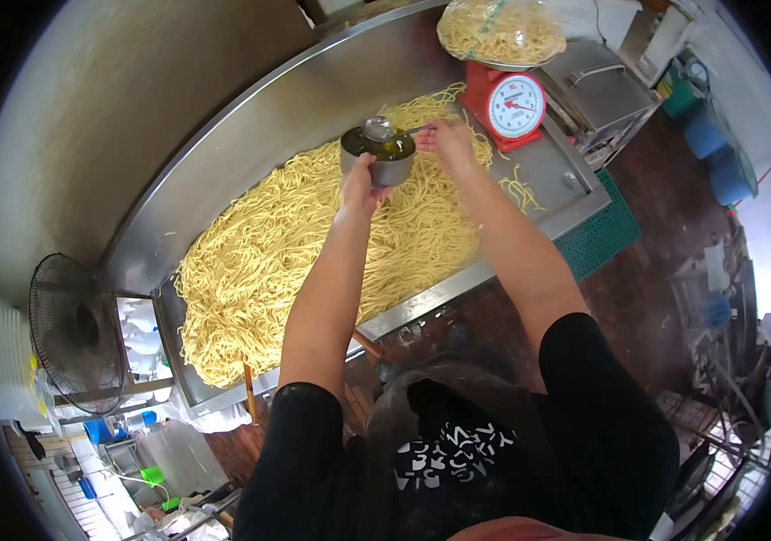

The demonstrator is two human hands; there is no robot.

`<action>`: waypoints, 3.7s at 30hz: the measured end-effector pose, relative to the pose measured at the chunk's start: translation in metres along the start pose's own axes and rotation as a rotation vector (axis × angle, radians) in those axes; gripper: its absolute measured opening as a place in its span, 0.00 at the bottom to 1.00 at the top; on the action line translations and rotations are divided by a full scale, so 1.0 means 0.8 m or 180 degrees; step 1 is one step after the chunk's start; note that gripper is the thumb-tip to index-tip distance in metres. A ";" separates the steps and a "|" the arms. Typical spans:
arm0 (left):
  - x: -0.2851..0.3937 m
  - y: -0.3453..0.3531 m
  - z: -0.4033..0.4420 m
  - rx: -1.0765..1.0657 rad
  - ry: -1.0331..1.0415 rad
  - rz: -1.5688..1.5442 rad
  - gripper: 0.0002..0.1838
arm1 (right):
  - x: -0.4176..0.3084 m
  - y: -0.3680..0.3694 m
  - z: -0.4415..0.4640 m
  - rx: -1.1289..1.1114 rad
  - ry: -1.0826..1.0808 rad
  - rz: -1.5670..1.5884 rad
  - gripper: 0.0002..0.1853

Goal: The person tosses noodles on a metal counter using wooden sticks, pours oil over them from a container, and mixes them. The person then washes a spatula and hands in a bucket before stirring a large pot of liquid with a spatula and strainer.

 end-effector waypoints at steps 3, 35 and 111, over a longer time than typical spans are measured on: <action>-0.018 0.033 0.004 -0.0119 -0.0084 0.0223 0.24 | -0.039 -0.029 -0.008 -0.0306 -0.0491 -0.1127 0.17; -0.172 -0.777 -0.327 0.2503 0.0095 -0.0500 0.34 | 0.234 0.534 -0.618 -0.3927 -0.2221 -0.1925 0.16; -0.171 -0.445 -0.230 0.1354 0.1033 -0.2321 0.36 | 0.075 0.345 -0.376 -0.3620 -0.1832 -0.1779 0.12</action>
Point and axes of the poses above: each hand's wrist, its own z-axis towards the middle knuckle, its own y-axis out of the palm, x = y × z, the point moved 5 cm from there along z, towards the middle knuckle, and after that the axes turned 14 degrees about -y, right-handed, at the moved point
